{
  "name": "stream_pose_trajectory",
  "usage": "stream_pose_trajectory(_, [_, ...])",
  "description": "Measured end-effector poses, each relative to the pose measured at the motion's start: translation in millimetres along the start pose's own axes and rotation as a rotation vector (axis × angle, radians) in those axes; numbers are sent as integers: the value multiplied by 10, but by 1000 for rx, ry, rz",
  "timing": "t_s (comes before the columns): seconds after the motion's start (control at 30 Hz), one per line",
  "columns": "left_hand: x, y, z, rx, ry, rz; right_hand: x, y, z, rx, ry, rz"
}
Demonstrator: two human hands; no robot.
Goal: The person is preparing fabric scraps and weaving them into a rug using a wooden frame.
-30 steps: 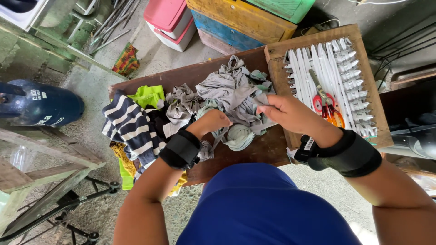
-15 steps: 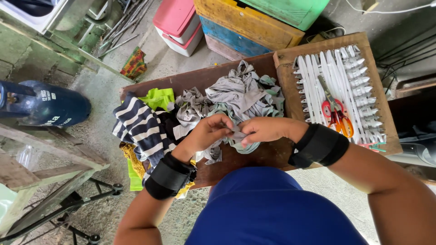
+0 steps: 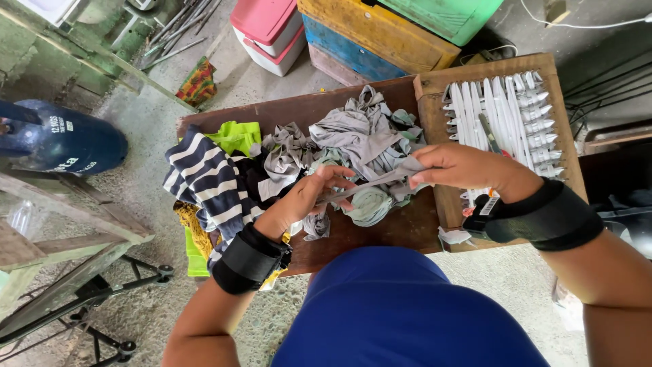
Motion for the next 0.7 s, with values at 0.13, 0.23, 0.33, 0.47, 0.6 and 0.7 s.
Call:
stream_pose_trajectory(0.13, [12,-79,-39,6,-6,61,-116,353,85,74,112,-136])
stream_pose_trajectory(0.23, [-29,-130,-74,-14,37,54,-108,259,97,21,134,-203])
stream_pose_trajectory(0.33, [-190,-405,-211,84,78,-87,-63,37,83,-33,141,-157])
stream_pose_trajectory(0.47, [-526,-441,-209,1,259,-175,35,-65,53,32,121,78])
stream_pose_trajectory(0.6, [-1082,-532,-172,75,526,-656,115,-402,3,-100,107,125])
stream_pose_trajectory(0.7, [-1075,-280,-111,206,595,-946,142,-368,-65,-109,110,169])
Point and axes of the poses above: each hand's wrist, its own z-axis away from the middle knuckle, its own x-axis out of the palm, y = z × x, the point moved 10 cm from there along -z, towards the middle knuckle, and after that the axes turned 1 degree about y, right-handed, at the moved point
